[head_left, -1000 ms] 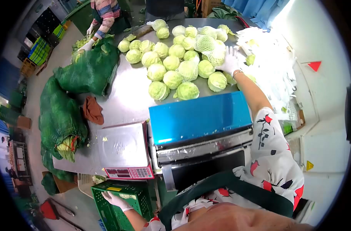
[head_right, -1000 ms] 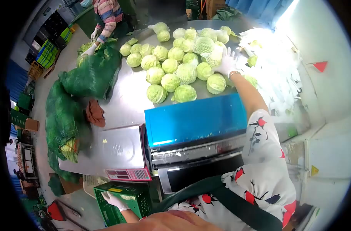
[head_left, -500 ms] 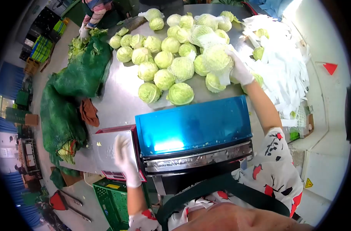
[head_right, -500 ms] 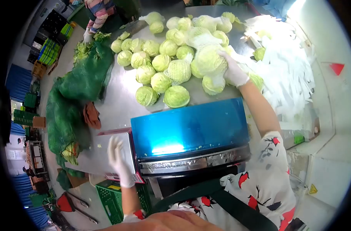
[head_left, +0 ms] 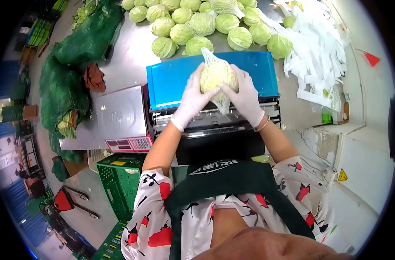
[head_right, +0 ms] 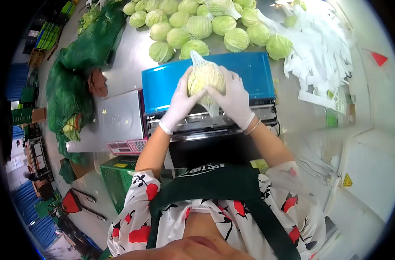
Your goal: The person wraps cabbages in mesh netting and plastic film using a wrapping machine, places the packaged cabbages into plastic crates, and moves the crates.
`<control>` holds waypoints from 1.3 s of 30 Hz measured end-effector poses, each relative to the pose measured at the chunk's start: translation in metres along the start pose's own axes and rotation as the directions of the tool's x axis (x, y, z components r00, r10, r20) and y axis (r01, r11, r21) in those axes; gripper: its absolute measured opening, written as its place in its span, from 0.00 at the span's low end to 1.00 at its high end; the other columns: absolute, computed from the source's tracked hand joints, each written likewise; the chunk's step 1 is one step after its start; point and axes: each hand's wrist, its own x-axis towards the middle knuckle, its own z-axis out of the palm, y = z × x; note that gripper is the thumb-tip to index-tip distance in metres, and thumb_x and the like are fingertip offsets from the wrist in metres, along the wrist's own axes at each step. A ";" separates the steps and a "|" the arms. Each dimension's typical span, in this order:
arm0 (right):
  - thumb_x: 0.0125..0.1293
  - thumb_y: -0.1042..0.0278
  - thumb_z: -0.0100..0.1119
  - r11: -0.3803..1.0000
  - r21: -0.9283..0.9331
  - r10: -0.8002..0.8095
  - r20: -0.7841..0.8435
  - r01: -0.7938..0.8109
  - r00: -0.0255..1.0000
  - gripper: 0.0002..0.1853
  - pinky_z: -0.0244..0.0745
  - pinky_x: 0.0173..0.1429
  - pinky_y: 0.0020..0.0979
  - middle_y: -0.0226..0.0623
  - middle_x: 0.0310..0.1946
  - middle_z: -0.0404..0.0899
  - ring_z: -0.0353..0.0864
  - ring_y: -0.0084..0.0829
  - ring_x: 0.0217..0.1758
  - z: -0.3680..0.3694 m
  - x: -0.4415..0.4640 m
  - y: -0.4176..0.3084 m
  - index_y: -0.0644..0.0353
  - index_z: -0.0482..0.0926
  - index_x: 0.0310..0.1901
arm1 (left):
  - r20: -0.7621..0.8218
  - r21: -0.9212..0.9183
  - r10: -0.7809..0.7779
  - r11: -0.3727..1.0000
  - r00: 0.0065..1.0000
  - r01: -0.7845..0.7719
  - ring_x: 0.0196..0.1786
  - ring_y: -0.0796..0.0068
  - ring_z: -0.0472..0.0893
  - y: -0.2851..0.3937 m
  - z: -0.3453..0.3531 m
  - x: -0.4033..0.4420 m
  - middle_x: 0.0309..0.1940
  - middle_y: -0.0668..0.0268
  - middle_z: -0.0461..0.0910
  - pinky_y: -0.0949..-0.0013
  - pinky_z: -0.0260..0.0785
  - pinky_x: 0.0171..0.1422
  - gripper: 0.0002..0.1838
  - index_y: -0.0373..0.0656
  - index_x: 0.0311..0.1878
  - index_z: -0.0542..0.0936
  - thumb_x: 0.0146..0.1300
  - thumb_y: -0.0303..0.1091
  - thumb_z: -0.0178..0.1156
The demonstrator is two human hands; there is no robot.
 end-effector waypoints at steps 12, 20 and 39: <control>0.68 0.52 0.61 0.802 -0.539 0.115 -0.284 -0.258 0.952 0.23 0.54 0.74 0.51 0.44 0.41 0.81 0.76 0.44 0.54 0.013 -0.107 0.065 0.59 0.79 0.57 | -0.312 0.499 -0.025 0.846 0.950 0.186 0.48 0.65 0.77 -0.064 -0.035 -0.149 0.36 0.67 0.84 0.56 0.61 0.60 0.41 0.38 0.75 0.63 0.61 0.37 0.68; 0.62 0.74 0.67 0.916 0.296 0.048 0.592 -0.272 0.805 0.09 0.73 0.49 0.31 0.37 0.41 0.84 0.79 0.27 0.43 -0.149 -0.123 -0.008 0.68 0.86 0.42 | 0.471 -0.194 0.059 0.980 0.880 0.039 0.35 0.77 0.81 0.045 -0.121 -0.159 0.31 0.64 0.85 0.71 0.75 0.40 0.11 0.38 0.47 0.88 0.65 0.20 0.61; 0.69 0.49 0.63 0.802 0.434 0.141 0.529 -0.410 0.837 0.35 0.78 0.55 0.31 0.50 0.53 0.82 0.83 0.32 0.52 -0.026 -0.033 0.004 0.69 0.69 0.66 | 0.356 -0.311 -0.377 0.815 0.855 0.489 0.58 0.63 0.81 0.021 -0.042 -0.060 0.55 0.52 0.80 0.63 0.75 0.63 0.44 0.37 0.71 0.63 0.58 0.46 0.75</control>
